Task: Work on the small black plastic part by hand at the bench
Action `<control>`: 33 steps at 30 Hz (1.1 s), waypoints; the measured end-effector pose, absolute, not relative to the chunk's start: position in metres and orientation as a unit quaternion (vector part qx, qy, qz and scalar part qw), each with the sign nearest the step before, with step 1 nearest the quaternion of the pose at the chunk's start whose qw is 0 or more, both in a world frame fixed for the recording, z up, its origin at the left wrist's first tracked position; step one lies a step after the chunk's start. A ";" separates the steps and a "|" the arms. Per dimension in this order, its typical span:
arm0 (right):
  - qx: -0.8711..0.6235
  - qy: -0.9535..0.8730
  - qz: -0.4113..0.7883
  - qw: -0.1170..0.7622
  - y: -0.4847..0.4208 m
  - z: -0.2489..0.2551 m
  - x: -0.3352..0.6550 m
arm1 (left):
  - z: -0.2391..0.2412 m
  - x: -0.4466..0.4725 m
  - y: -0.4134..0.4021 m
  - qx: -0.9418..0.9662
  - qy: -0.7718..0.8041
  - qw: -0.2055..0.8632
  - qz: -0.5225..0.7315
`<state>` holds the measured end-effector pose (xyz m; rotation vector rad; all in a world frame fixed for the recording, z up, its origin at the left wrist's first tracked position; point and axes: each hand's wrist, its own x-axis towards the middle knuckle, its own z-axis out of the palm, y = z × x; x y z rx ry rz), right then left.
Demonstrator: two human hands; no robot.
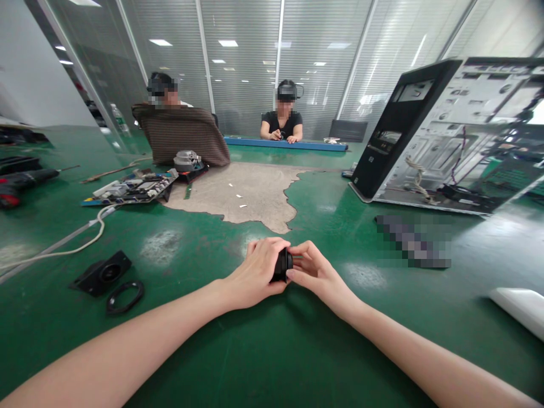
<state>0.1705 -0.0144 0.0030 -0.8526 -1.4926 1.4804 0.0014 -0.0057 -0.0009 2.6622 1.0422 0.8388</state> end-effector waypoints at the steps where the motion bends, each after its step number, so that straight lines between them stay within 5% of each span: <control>1: -0.339 -0.595 0.592 0.425 -0.015 0.003 0.171 | -0.001 0.001 -0.006 0.890 0.349 0.081 0.281; 33: -0.339 -0.595 0.594 0.423 -0.014 0.003 0.171 | -0.001 0.002 -0.005 0.890 0.348 0.078 0.282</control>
